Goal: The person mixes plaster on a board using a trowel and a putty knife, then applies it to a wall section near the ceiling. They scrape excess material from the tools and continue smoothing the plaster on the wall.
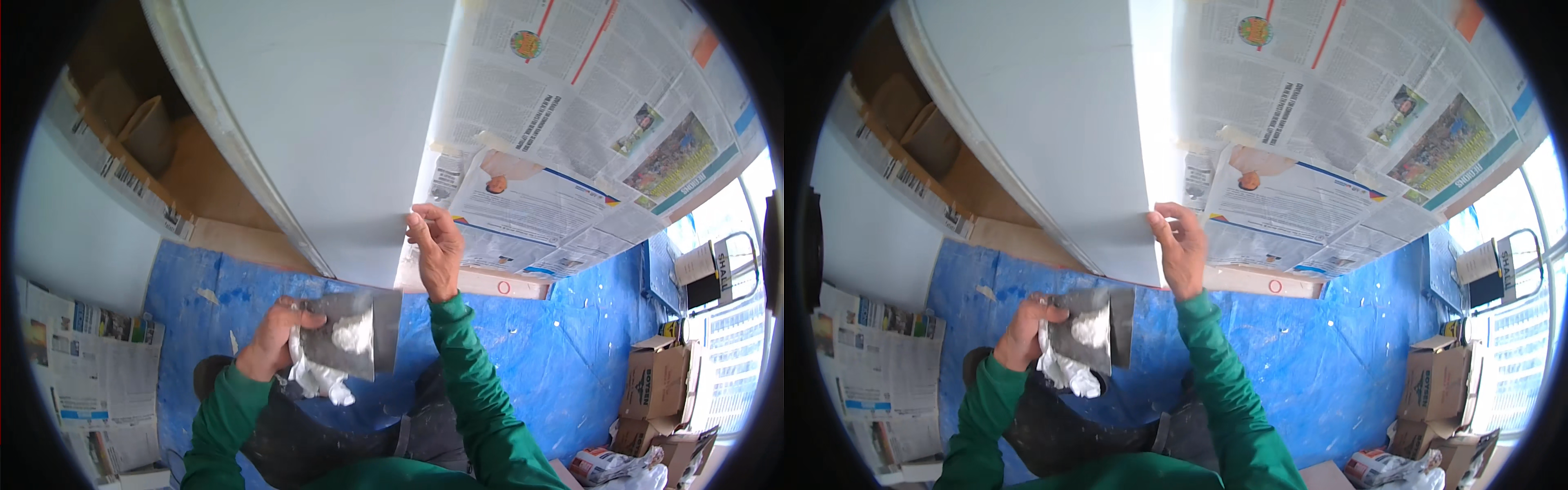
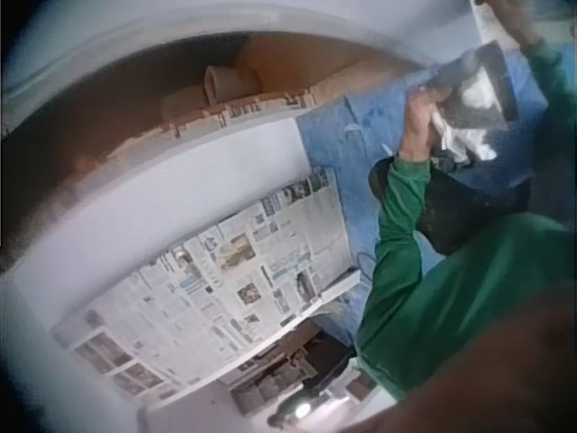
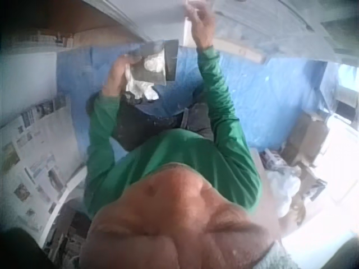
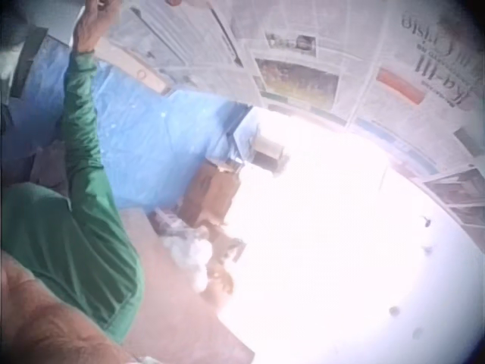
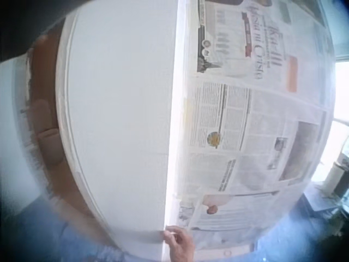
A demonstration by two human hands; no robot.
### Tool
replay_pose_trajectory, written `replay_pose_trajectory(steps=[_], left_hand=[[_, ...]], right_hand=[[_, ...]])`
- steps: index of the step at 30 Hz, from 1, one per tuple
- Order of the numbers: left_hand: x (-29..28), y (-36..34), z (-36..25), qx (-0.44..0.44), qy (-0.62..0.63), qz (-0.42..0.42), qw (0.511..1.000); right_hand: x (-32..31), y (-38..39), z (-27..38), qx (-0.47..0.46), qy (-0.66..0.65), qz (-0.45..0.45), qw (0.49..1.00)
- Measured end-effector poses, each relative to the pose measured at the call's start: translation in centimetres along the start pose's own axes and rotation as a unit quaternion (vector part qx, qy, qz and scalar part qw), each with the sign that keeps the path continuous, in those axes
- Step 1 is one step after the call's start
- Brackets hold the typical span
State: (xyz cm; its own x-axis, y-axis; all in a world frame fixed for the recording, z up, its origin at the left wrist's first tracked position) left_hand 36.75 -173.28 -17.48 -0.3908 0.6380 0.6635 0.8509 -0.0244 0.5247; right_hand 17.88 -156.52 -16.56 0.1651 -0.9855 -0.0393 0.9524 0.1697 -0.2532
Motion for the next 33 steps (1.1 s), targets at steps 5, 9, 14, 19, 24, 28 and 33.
replay_pose_trajectory(steps=[5,9,14,19,24,28,33], left_hand=[[-1.2,-0.4,-0.8,0.050,0.033,-0.010,0.998],[0.2,-1.6,0.3,0.077,0.027,0.016,0.997],[3.1,-2.4,1.7,0.094,0.006,0.076,0.993],[4.3,-2.0,0.8,0.110,-0.015,0.102,0.989],[3.7,-1.9,-0.3,0.089,0.023,0.109,0.990],[5.1,0.2,-1.9,0.204,-0.054,0.079,0.974],[4.3,1.8,-3.3,0.229,-0.108,0.047,0.966]], right_hand=[[-0.5,9.7,-4.5,0.198,-0.193,0.035,0.960],[0.6,16.1,-3.9,0.267,-0.400,0.042,0.876],[-0.3,14.8,0.5,0.217,-0.306,0.006,0.927],[-2.7,13.8,0.0,0.224,-0.297,-0.057,0.927],[-9.4,14.6,1.0,0.200,-0.292,-0.161,0.921],[-12.5,14.9,6.9,0.031,-0.008,-0.154,0.988],[-8.2,14.9,13.6,-0.203,0.380,-0.023,0.902]])
Point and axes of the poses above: each hand's wrist, its own y-axis away from the middle knuckle, its own x-axis out of the palm, z = x × y, the point moved 8 cm from there along -y, towards the middle knuckle, and after that the axes turned 12 degrees about y, right-handed, at the moved point
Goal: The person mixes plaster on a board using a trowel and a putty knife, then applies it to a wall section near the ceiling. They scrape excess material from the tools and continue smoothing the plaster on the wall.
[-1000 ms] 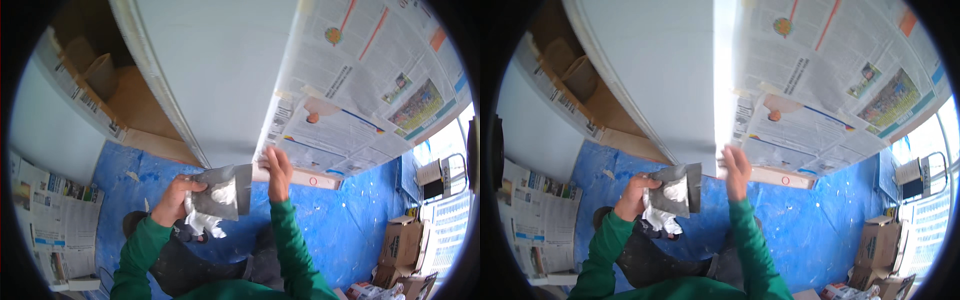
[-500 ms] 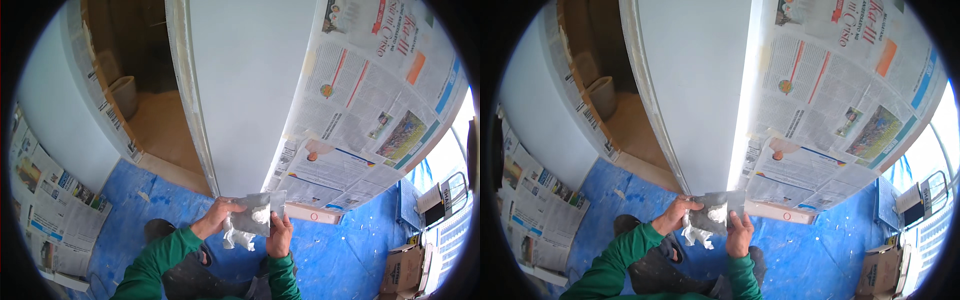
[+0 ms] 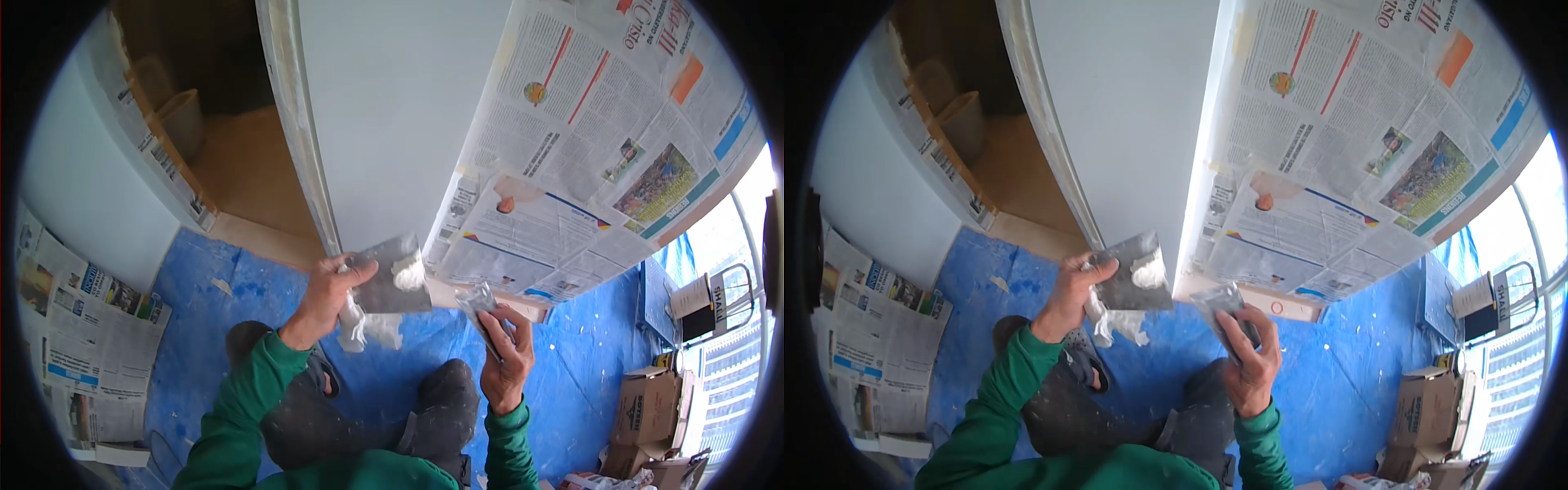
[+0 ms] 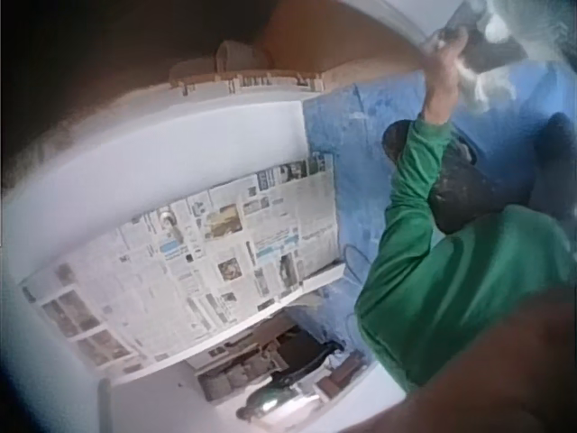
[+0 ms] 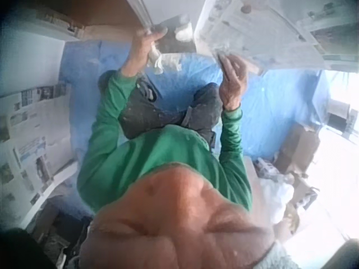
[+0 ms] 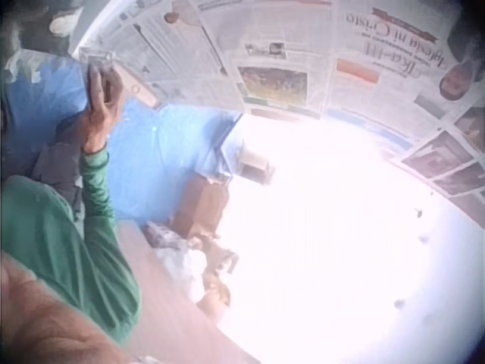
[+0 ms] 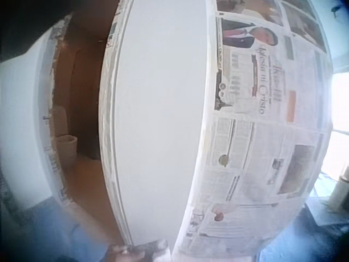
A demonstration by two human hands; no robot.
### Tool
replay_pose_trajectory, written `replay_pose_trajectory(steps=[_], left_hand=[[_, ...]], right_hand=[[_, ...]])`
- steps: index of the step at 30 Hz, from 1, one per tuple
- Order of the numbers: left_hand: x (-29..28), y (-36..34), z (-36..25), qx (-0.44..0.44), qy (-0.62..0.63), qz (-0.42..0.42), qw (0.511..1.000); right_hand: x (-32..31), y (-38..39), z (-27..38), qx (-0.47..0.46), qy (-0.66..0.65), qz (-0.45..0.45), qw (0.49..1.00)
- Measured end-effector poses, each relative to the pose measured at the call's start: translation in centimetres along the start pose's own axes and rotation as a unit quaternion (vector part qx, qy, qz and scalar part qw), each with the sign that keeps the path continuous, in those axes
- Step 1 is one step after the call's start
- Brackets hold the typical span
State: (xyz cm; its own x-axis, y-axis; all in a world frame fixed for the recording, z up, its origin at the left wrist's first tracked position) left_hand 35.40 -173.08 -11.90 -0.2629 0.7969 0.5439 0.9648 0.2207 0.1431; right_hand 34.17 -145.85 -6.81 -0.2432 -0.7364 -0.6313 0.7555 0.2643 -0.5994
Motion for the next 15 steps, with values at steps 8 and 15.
replay_pose_trajectory(steps=[8,15], left_hand=[[1.0,-0.2,-0.6,0.054,-0.060,0.023,0.997],[1.1,0.5,-0.9,0.078,-0.119,0.016,0.990]], right_hand=[[1.5,-1.6,4.2,-0.148,0.128,0.071,0.978],[4.4,-1.4,5.8,-0.171,0.165,0.120,0.964]])
Point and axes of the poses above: each hand's wrist, its own y-axis away from the middle knuckle, its own x-axis out of the palm, z = x × y, the point moved 8 cm from there along -y, towards the middle knuckle, and after that the axes turned 12 degrees about y, right-handed, at the moved point
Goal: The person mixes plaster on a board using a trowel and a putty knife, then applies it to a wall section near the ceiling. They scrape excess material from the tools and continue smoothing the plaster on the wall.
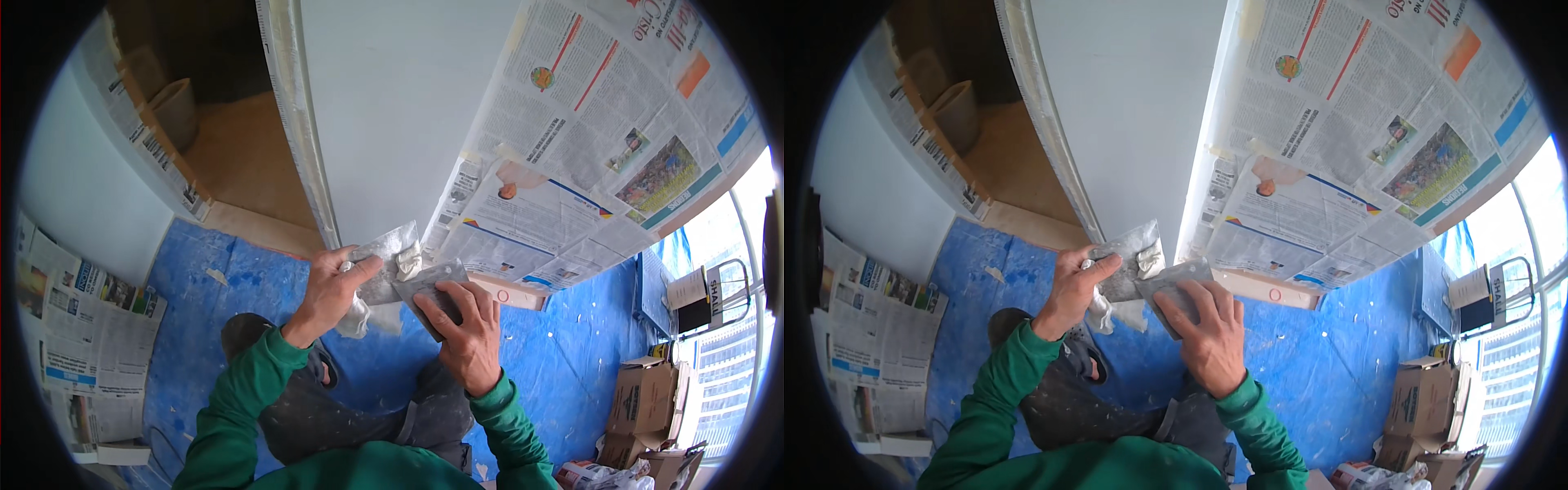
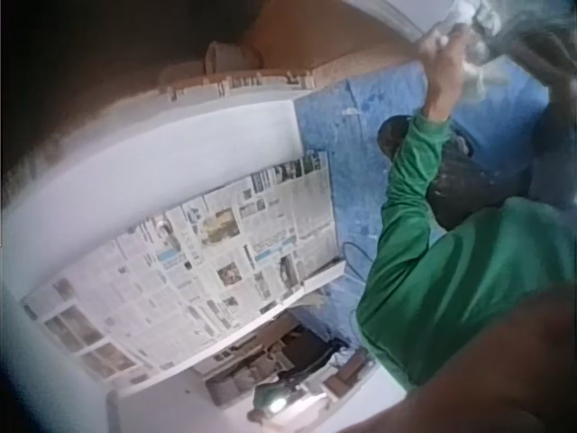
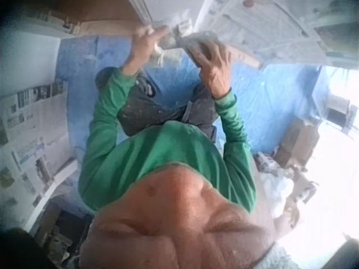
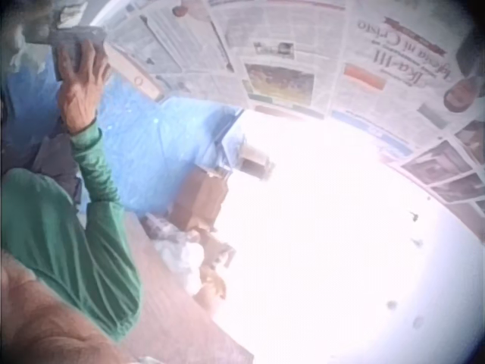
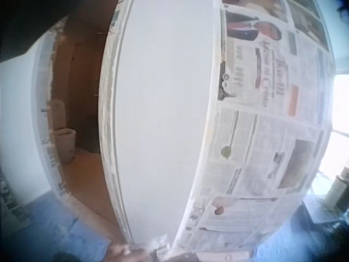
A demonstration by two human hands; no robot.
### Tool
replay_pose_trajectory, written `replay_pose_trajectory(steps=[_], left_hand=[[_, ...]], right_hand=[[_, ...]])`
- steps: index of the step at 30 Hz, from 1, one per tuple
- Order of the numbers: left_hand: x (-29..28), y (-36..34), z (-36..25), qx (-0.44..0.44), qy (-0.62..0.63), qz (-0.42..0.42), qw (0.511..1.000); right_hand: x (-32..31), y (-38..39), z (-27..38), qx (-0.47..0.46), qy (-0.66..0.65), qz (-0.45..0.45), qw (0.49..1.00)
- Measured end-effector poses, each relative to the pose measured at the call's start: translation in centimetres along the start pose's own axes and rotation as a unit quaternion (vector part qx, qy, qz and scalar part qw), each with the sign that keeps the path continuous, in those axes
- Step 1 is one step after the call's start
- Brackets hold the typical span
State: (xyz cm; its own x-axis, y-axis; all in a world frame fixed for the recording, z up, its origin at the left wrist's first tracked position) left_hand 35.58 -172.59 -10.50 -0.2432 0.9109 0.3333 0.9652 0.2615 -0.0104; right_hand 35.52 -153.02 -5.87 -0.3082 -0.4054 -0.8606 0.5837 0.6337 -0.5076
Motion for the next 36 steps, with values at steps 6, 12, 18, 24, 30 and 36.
replay_pose_trajectory(steps=[6,12,18,24,30,36], left_hand=[[-1.3,0.8,-1.8,0.130,-0.081,-0.079,0.985],[-1.5,0.0,3.5,-0.098,0.179,-0.053,0.977],[2.4,1.2,6.4,-0.194,0.305,-0.023,0.932],[0.8,0.8,4.8,-0.182,0.313,-0.025,0.932],[-1.8,-0.2,2.2,0.005,0.076,-0.081,0.994],[-0.5,-0.1,0.7,0.070,-0.012,-0.076,0.995]], right_hand=[[1.0,1.4,-1.8,-0.012,-0.021,0.011,1.000],[-0.3,3.2,-3.9,0.211,-0.307,-0.045,0.927],[2.7,5.1,-2.1,0.226,-0.244,-0.064,0.941],[4.2,7.2,-4.8,0.190,-0.122,0.038,0.973],[-0.3,4.7,-4.6,0.127,-0.095,-0.034,0.987],[-0.3,2.8,-3.1,0.070,-0.044,-0.012,0.996]])
Point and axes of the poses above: each hand's wrist, its own y-axis away from the middle knuckle, its own x-axis out of the palm, z = x × y, the point moved 8 cm from there along -y, towards the middle knuckle, and after that the axes turned 12 degrees about y, right-handed, at the moved point
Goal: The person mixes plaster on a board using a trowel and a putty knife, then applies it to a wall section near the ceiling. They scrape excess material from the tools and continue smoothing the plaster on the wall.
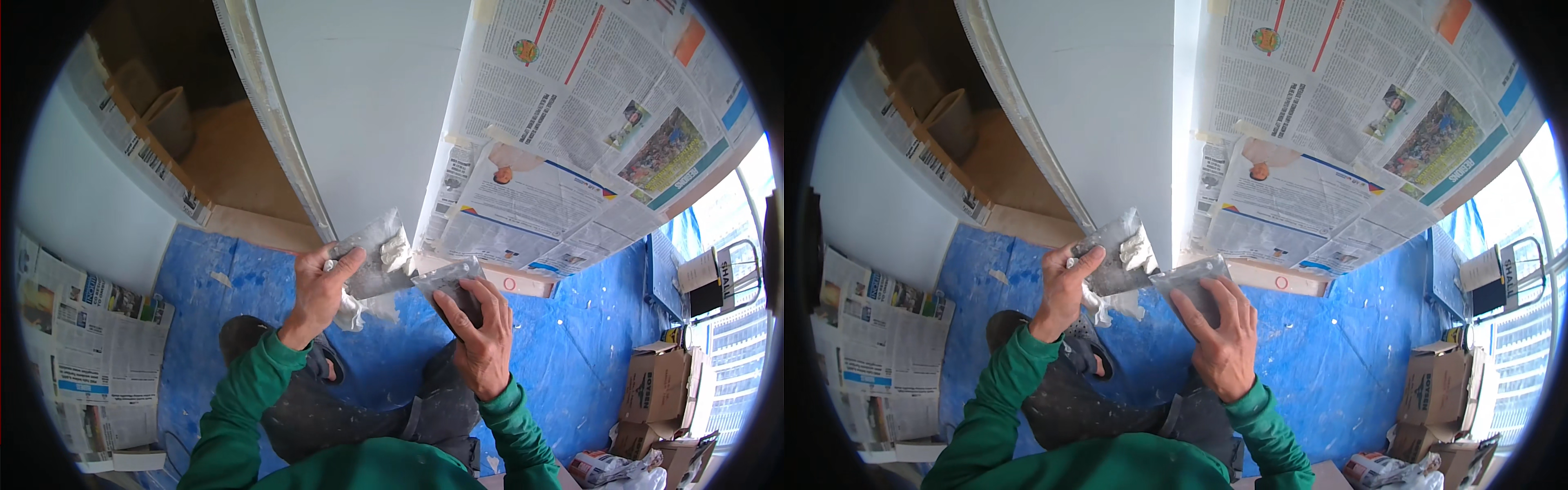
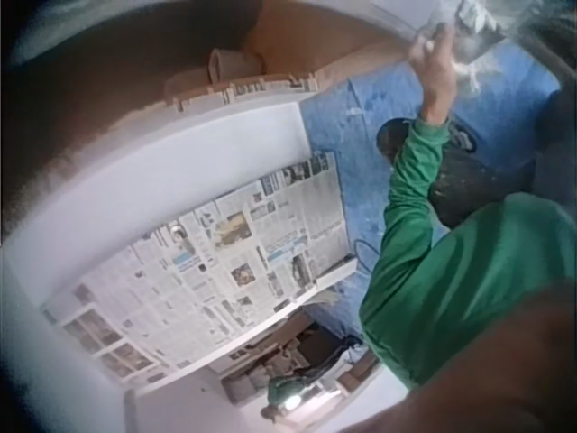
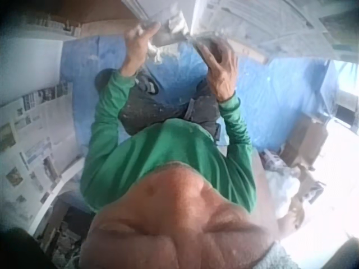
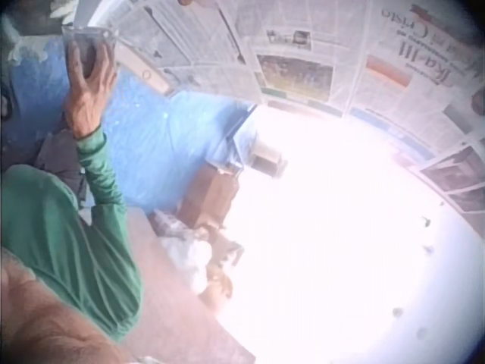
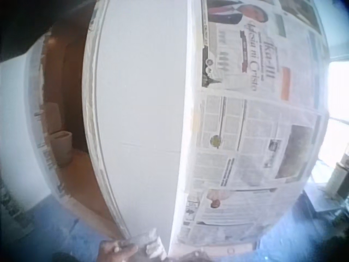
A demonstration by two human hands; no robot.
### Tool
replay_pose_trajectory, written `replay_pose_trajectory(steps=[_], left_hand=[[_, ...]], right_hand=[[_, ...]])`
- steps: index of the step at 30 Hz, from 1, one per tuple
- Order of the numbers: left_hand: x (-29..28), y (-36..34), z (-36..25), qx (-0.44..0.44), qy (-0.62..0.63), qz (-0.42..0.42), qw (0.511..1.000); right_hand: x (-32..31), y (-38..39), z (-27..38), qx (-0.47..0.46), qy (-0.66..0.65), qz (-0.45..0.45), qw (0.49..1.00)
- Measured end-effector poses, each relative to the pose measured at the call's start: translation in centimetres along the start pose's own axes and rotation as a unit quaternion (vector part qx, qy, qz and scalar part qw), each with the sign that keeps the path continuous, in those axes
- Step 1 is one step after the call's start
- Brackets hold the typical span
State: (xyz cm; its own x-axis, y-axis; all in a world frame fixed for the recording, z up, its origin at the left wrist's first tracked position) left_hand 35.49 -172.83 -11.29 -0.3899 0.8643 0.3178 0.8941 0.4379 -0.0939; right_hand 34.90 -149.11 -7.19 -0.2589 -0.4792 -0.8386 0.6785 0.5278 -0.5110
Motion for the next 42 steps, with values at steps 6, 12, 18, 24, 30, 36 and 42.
replay_pose_trajectory(steps=[6,12,18,24,30,36,42], left_hand=[[-0.4,0.2,-0.8,0.027,-0.067,0.002,0.997],[-4.8,-0.2,-5.8,0.205,-0.099,-0.111,0.968],[-9.8,-2.6,-7.1,0.204,0.078,-0.165,0.962],[-11.4,-2.6,-7.2,0.185,0.099,-0.177,0.961],[-12.2,-2.6,-7.4,0.186,0.105,-0.150,0.965],[-12.1,-2.6,-7.3,0.184,0.108,-0.165,0.963],[-12.2,-2.6,-7.4,0.168,0.124,-0.173,0.963]], right_hand=[[1.6,-0.5,1.4,-0.015,0.034,0.008,0.999],[3.1,-0.5,-0.1,0.128,-0.193,0.008,0.973],[9.3,-2.7,-1.1,0.355,-0.423,-0.106,0.827],[10.9,-4.9,0.1,0.359,-0.361,-0.226,0.830],[10.7,-7.7,2.9,0.355,-0.299,-0.268,0.844],[11.0,-10.7,4.9,0.372,-0.187,-0.257,0.872],[12.7,-9.8,6.2,0.309,-0.208,-0.230,0.899]])
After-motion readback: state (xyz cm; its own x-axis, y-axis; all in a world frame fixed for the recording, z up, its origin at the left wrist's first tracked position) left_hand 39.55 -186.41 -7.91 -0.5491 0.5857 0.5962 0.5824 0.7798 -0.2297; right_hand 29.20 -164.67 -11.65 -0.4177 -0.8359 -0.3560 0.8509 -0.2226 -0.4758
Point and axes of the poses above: each hand's wrist, its own y-axis away from the middle knuckle, its own x-axis out of the palm, z = x × y, the point moved 8 cm from there along -y, towards the middle knuckle, and after that the axes turned 12 degrees about y, right-handed, at the moved point
